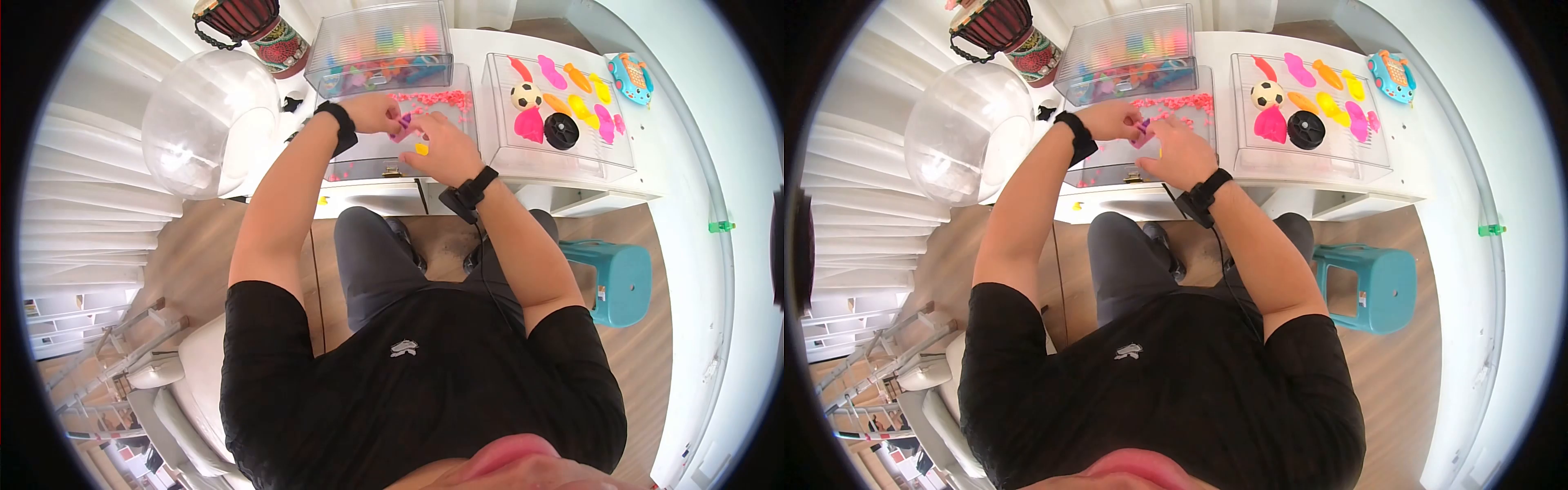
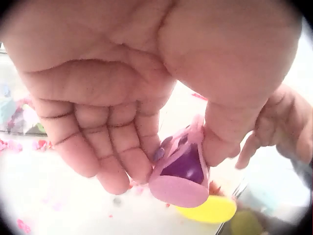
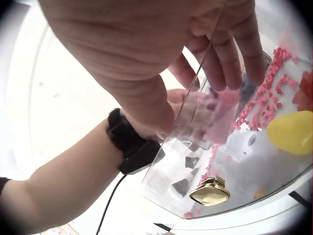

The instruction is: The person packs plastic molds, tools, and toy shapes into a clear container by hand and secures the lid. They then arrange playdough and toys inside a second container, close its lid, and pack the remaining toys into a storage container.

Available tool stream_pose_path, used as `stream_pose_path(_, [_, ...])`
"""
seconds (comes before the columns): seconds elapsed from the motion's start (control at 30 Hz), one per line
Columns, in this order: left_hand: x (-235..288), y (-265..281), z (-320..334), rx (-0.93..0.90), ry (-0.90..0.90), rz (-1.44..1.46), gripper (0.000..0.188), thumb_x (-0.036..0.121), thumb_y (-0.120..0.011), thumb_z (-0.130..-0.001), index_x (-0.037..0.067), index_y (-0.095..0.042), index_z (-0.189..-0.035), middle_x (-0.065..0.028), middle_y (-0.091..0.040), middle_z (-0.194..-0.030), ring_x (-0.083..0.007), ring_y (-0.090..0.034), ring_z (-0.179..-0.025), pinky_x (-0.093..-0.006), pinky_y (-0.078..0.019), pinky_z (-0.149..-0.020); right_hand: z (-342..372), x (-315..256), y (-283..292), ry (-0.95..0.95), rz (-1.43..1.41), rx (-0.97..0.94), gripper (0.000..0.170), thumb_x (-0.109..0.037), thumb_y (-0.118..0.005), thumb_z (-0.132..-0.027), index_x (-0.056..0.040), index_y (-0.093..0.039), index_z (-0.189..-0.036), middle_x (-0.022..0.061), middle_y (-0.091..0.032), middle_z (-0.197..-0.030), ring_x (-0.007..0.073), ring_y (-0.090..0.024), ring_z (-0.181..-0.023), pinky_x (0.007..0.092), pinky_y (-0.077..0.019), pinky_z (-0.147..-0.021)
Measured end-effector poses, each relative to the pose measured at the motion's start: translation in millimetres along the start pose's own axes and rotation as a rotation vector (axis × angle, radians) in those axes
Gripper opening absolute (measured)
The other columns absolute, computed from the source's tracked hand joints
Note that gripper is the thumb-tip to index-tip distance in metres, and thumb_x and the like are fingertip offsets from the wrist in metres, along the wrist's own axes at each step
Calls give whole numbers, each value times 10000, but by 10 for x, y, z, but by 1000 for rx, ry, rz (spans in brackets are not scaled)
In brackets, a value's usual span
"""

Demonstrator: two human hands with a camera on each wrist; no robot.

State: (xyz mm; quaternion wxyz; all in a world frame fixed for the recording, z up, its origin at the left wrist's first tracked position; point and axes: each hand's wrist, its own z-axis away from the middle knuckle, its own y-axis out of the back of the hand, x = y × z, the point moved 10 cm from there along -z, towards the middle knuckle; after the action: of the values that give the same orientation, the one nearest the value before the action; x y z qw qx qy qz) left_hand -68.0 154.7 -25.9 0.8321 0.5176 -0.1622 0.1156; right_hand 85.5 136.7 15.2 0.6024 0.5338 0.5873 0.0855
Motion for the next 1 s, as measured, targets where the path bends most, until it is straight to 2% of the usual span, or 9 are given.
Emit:
stream_pose_path(0.07, [40, 191, 136, 141, 2, 236, 297, 259, -759, -900, 31, -732, -1088, -66, -751, -932, -162, -680, -845, -332, -534, -776, 5, 59, 83, -97, -145, 65, 706, -399, -835, -821, -116, -566, -1409, 162, -582, -1360, 341, -678, -1099, 476, -562, -947])
stream_pose_path(0.17, [214, 289, 329, 240, -85, 386, 281, 253, -762, -897, 32, -733, -1066, -57, -757, -931, -163, -678, -826, -335, -531, -750, 2, 58, 146, -150, -239, 103, 857, -388, -844, -824, -117, -441, -1530, 168, -536, -1419, 361, -683, -1088, 481, -576, -922])
stream_pose_path(0.37, [569, 290, 500, 262, 29, 181, 356, 321, -768, -895, -10, -732, -1021, -105, -752, -891, -197, -692, -795, -351, -539, -723, 28, -63, 198, 28, -88, 212, 828, -344, -852, -828, -104, -449, -1510, 163, -587, -1358, 361, -668, -1128, 467, -582, -899])
stream_pose_path(0.47, [656, 277, 557, 343, 67, 104, 403, 365, -763, -908, -23, -731, -1014, -121, -739, -860, -211, -692, -789, -353, -544, -732, 44, 8, 154, -31, -130, 163, 757, -323, -844, -836, -87, -486, -1459, 161, -611, -1325, 357, -662, -1147, 472, -577, -909])
stream_pose_path(0.57, [668, 244, 671, 451, 31, 294, 518, 468, -731, -895, -18, -743, -1072, -171, -761, -933, -325, -732, -866, -410, -565, -798, 74, 10, 224, -6, -152, 257, 709, -314, -842, -838, -68, -509, -1414, 165, -622, -1304, 349, -668, -1128, 460, -575, -904])
stream_pose_path(0.63, [694, 143, 728, 457, 14, 355, 529, 470, -723, -928, -17, -727, -1133, -183, -758, -1019, -320, -729, -922, -413, -563, -847, 60, 31, 256, -61, -233, 237, 703, -309, -838, -846, -53, -506, -1411, 166, -627, -1279, 334, -673, -1099, 444, -578, -887])
stream_pose_path(0.87, [423, -16, 880, 835, 31, 545, 439, 423, -686, -996, 29, -726, -1184, -165, -748, -1089, -321, -717, -933, -411, -559, -829, 91, 189, 314, -142, -497, 366, 632, -215, -845, -859, -10, -512, -1356, 140, -609, -1123, 203, -659, -973, 348, -591, -779])
stream_pose_path(0.93, [404, -27, 921, 927, 60, 335, 311, 316, -684, -1008, 49, -731, -1160, -125, -749, -986, -255, -723, -886, -378, -561, -796, 117, 138, 380, -110, -525, 402, 628, -176, -847, -851, -14, -509, -1355, 126, -592, -1122, 197, -649, -989, 334, -594, -783])
stream_pose_path(1.0, [490, -81, 935, 927, 66, 225, 278, 307, -686, -997, 65, -741, -1123, -114, -755, -995, -277, -727, -894, -391, -568, -792, 131, 136, 420, -78, -552, 438, 627, -138, -850, -843, -18, -505, -1353, 111, -576, -1121, 191, -639, -1006, 319, -598, -788])
